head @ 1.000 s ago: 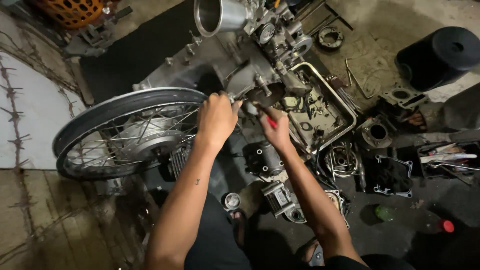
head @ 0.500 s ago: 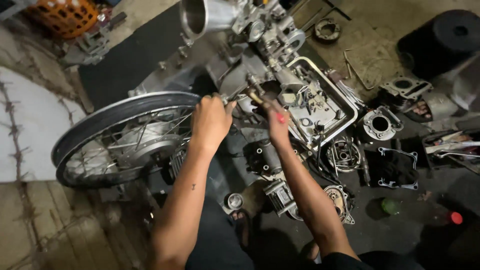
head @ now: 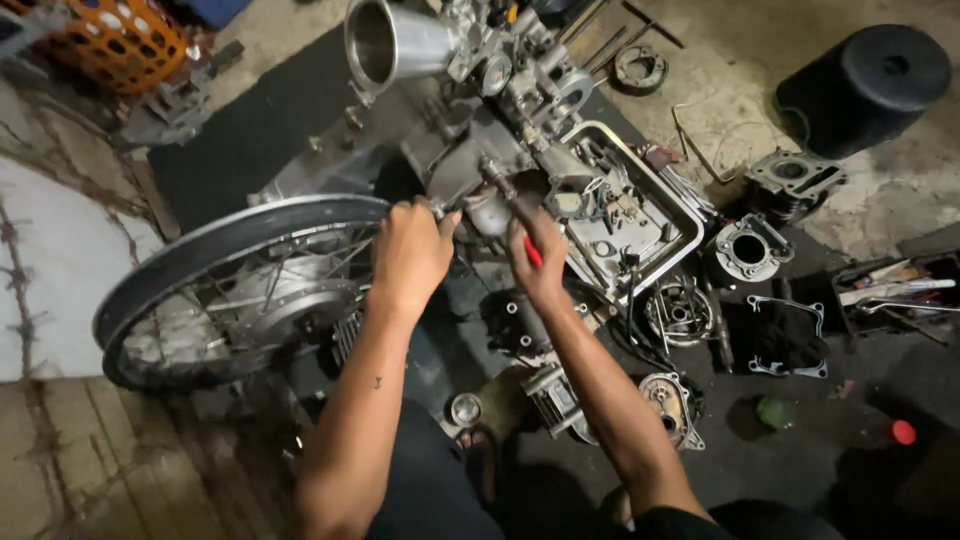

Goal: The person uses a screwdriver to work on a motorcycle engine block, then wipes the engine and their hands with a black cloth. They continue to manipulate small engine parts and tools on the floor around the engine.

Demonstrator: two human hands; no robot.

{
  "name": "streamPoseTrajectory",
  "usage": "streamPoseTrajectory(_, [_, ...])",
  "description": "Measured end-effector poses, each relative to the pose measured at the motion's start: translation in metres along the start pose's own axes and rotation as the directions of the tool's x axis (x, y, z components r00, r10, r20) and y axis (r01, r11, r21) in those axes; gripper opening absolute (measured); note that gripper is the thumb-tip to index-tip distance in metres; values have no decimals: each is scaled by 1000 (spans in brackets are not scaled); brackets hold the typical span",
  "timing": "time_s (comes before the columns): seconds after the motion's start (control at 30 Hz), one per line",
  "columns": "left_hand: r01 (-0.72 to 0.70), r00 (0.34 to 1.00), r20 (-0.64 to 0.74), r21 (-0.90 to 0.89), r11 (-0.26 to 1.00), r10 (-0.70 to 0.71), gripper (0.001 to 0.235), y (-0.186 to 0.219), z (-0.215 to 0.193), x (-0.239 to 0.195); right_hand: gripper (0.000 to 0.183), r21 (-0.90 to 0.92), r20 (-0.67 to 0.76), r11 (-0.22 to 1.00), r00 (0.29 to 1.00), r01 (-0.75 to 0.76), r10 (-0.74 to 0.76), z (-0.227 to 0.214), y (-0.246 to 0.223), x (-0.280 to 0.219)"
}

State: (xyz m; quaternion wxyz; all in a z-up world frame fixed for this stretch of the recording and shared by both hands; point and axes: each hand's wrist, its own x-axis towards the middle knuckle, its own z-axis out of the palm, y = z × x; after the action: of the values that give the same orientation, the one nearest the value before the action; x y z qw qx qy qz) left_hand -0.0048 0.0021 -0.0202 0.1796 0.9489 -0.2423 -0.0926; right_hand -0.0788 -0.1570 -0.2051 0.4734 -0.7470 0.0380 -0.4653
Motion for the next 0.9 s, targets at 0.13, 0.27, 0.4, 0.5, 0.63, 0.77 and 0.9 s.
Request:
streamPoseTrajectory(0.13, [-24,1000,-7,-1,1000,24,42,6,-7,2,23,-139,-82,985,993,-100,89,-4,4,8])
streamPoseTrajectory(0.27, [-16,1000,-14,6,1000,16,41,3,-5,-1,20,-30,-181,936,923,-352,341,-12,19,-9])
streamPoseTrajectory(0.4, [-13,1000,-17,-14,1000,13,42,-2,2,3,18,-24,-188,917,902,-399,388,-19,27,-6])
streamPoseTrajectory(0.5, [-21,1000,-20,15,1000,21,46,2,-3,-2,21,-98,19,812,814,-576,580,-41,38,-10])
streamPoseTrajectory(0.63, [33,998,-54,166,986,-24,66,34,-31,-28,37,-213,440,814,691,-540,574,-93,-36,42])
streamPoseTrajectory(0.77, [-154,936,-268,271,950,228,61,61,-32,-59,41,-463,667,804,451,-373,593,-156,-81,84])
streamPoseTrajectory(0.9, [-522,844,-120,40,852,522,52,98,-14,-72,37,-568,617,773,476,-283,627,-236,-66,69])
